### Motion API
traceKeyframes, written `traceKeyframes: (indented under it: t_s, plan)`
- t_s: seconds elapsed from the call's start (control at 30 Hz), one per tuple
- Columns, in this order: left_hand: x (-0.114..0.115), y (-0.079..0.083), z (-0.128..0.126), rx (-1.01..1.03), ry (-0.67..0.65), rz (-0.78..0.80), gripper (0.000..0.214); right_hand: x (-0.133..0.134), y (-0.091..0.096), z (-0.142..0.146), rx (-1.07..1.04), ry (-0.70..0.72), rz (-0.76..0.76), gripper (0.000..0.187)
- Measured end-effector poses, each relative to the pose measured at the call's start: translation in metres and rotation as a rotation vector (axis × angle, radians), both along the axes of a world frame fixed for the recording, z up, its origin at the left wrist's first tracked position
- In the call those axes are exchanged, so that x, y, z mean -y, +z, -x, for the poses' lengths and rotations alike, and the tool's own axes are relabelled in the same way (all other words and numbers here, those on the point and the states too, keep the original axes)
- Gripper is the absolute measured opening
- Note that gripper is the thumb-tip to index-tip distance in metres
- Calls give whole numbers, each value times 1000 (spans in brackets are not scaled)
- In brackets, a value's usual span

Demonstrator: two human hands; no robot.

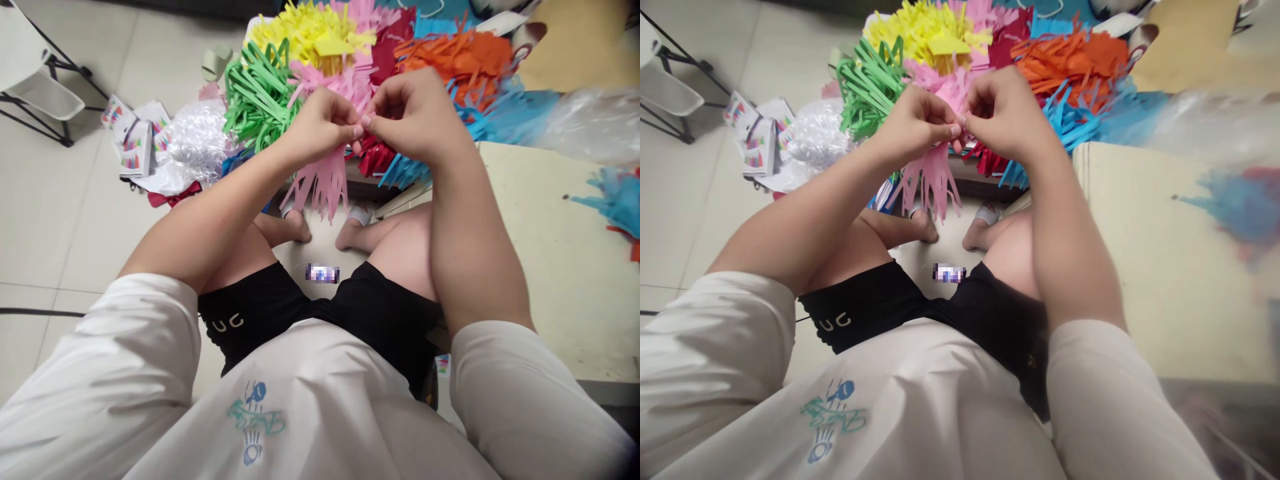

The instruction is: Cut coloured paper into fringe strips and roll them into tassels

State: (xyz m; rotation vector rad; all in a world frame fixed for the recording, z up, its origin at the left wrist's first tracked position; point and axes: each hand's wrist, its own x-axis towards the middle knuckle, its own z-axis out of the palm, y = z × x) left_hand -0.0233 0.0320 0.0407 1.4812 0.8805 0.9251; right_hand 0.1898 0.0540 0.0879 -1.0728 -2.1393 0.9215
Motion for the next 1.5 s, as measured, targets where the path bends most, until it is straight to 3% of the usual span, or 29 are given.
traceKeyframes:
  t_s: [0.27,0.47,0.67,0.97,1.17,1.33,1.5]
  plan:
    - [-3,-3,3,-18,-47,-30,28,2,-1,0,119,-19,40,32]
    - [-1,4,6,-65,-54,-84,18,0,-1,1,64,-15,62,36]
    - [-9,-1,5,-15,-84,-76,22,4,-1,3,65,-52,15,29]
    - [-4,10,3,-28,-56,56,30,-1,-5,4,109,-144,-21,31]
    - [-4,6,2,-52,-13,54,30,-1,-8,3,107,-158,-73,28]
    - [-2,10,1,59,-46,206,36,2,-6,6,76,-189,-77,27]
    - [-4,14,3,21,-35,117,35,-1,-8,8,-57,-170,-38,30]
